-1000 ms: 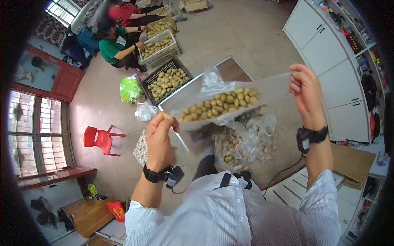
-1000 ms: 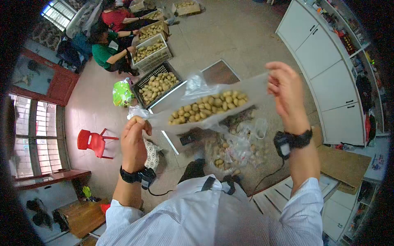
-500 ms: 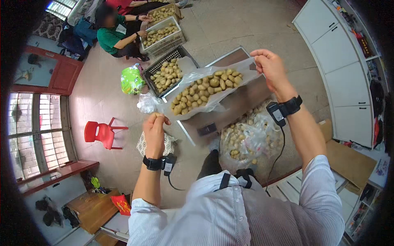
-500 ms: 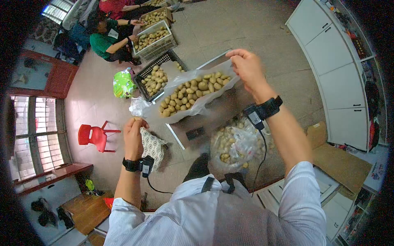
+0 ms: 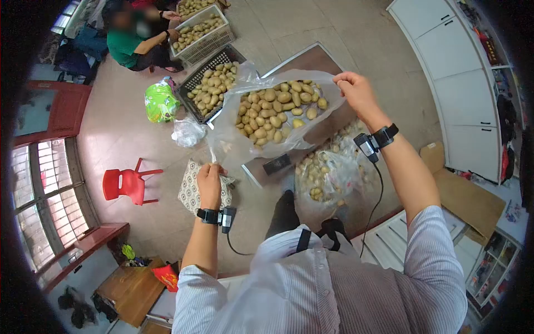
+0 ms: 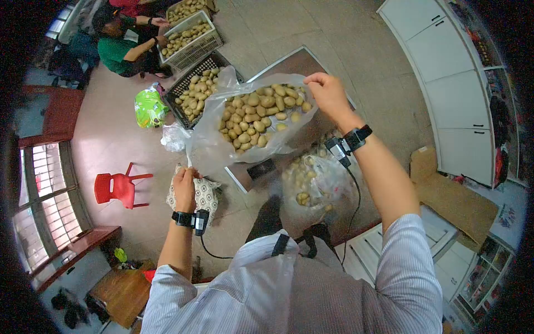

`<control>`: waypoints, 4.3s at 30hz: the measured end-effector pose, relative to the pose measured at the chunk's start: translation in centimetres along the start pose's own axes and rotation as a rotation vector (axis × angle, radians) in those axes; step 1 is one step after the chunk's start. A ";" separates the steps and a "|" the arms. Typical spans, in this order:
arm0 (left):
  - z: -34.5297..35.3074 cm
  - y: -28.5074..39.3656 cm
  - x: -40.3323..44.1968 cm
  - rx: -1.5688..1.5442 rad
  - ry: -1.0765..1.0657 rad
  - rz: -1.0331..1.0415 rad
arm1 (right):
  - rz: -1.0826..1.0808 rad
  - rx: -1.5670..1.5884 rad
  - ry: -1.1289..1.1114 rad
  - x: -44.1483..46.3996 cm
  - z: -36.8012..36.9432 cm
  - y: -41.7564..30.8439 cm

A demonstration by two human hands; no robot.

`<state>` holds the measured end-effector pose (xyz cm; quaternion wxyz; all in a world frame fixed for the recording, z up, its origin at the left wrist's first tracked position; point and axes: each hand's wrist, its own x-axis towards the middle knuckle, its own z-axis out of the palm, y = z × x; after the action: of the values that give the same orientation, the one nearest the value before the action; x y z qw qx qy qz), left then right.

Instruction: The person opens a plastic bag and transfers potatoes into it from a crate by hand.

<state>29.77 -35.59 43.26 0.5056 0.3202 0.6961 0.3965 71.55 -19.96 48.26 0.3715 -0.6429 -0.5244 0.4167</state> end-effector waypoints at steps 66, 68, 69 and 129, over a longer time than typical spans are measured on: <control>-18.6 -26.8 -19.3 0.327 -0.150 -0.246 | 0.854 -0.170 -0.549 -54.8 6.5 20.5; -22.0 -30.3 -20.7 0.333 -0.099 -0.282 | 0.439 -0.526 -0.849 -54.2 8.4 22.9; -24.0 -31.6 -20.7 0.369 -0.073 -0.307 | 0.334 -0.741 -0.971 -52.8 9.6 21.3; -34.1 -6.0 8.3 0.502 -0.109 -0.109 | 0.043 -0.805 -1.216 -9.8 34.5 0.5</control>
<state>-5.53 -39.21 40.22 0.4676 0.4185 0.7608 0.1657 38.78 -28.25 36.25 -0.2591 -0.3950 -0.7378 0.4822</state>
